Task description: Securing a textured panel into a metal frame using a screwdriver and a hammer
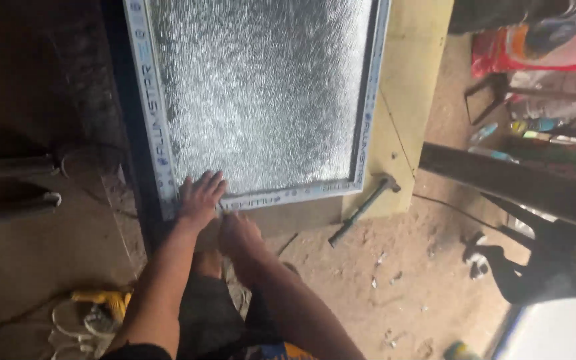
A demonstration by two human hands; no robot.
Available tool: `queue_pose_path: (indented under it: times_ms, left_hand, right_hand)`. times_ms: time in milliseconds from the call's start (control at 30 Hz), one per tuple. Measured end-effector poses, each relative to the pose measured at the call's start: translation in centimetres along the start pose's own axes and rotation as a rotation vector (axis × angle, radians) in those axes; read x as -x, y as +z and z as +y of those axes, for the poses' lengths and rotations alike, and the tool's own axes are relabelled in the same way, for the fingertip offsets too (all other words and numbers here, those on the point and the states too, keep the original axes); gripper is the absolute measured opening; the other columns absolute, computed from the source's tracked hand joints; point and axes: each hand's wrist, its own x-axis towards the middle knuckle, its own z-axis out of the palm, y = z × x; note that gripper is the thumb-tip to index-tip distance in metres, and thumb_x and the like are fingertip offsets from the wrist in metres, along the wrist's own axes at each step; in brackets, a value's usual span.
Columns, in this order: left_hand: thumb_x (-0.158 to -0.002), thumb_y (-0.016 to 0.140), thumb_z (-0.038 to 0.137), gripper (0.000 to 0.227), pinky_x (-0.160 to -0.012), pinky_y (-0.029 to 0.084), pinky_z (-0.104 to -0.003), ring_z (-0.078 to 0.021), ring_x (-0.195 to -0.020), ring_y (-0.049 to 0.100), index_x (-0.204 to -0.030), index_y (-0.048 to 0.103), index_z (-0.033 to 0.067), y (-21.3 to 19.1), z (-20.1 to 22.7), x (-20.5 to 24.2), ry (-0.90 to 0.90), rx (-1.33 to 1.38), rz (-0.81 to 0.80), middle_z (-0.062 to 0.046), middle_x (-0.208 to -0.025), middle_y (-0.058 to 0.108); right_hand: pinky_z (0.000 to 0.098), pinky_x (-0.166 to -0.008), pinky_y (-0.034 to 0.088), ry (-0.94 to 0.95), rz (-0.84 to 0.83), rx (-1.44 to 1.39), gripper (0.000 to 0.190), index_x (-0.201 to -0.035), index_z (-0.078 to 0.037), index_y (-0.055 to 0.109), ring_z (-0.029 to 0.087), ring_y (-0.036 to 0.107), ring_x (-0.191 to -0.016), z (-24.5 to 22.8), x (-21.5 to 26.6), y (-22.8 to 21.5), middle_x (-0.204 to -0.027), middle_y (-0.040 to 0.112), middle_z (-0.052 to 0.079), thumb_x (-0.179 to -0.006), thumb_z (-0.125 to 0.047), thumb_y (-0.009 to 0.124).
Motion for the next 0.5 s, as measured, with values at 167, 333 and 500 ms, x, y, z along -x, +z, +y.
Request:
queue_pose_path:
  times_ms: [167, 333, 500]
  left_hand:
    - [-0.083, 0.079, 0.044, 0.093, -0.121, 0.026, -0.066, -0.0267, -0.157, 0.021, -0.16, 0.03, 0.0302, -3.3, 0.6, 1.0, 0.024, -0.117, -0.055, 0.001, -0.172, 0.019]
    - [-0.071, 0.075, 0.062, 0.116, -0.12, 0.012, -0.067, -0.0314, -0.158, 0.006, -0.162, 0.014, 0.0243, -0.7, 0.6, -0.4, 0.063, -0.227, 0.068, -0.005, -0.173, 0.004]
    - [-0.072, 0.071, 0.07, 0.107, -0.122, 0.016, -0.069, -0.0326, -0.152, 0.03, -0.156, 0.032, 0.0175, -2.3, 3.2, -0.6, 0.119, -0.302, 0.171, -0.012, -0.165, 0.033]
  right_hand:
    - [0.0582, -0.078, 0.06, 0.017, 0.051, -0.166, 0.031, -0.113, -0.003, 0.071, 0.045, 0.073, -0.097, 4.2, 7.3, 2.2, -0.1, 0.075, 0.022, -0.091, -0.023, 0.061]
    - [0.0607, -0.085, 0.051, 0.012, 0.195, -0.314, 0.048, -0.132, -0.013, 0.059, 0.048, 0.066, -0.105, 15.1, 8.0, 11.2, -0.113, 0.071, 0.023, -0.098, -0.04, 0.039]
    - [0.0487, -0.096, 0.051, 0.088, 0.414, -0.625, 0.041, -0.122, -0.015, 0.071, 0.037, 0.07, -0.111, 27.9, 6.8, 24.9, -0.115, 0.076, 0.013, -0.093, -0.038, 0.054]
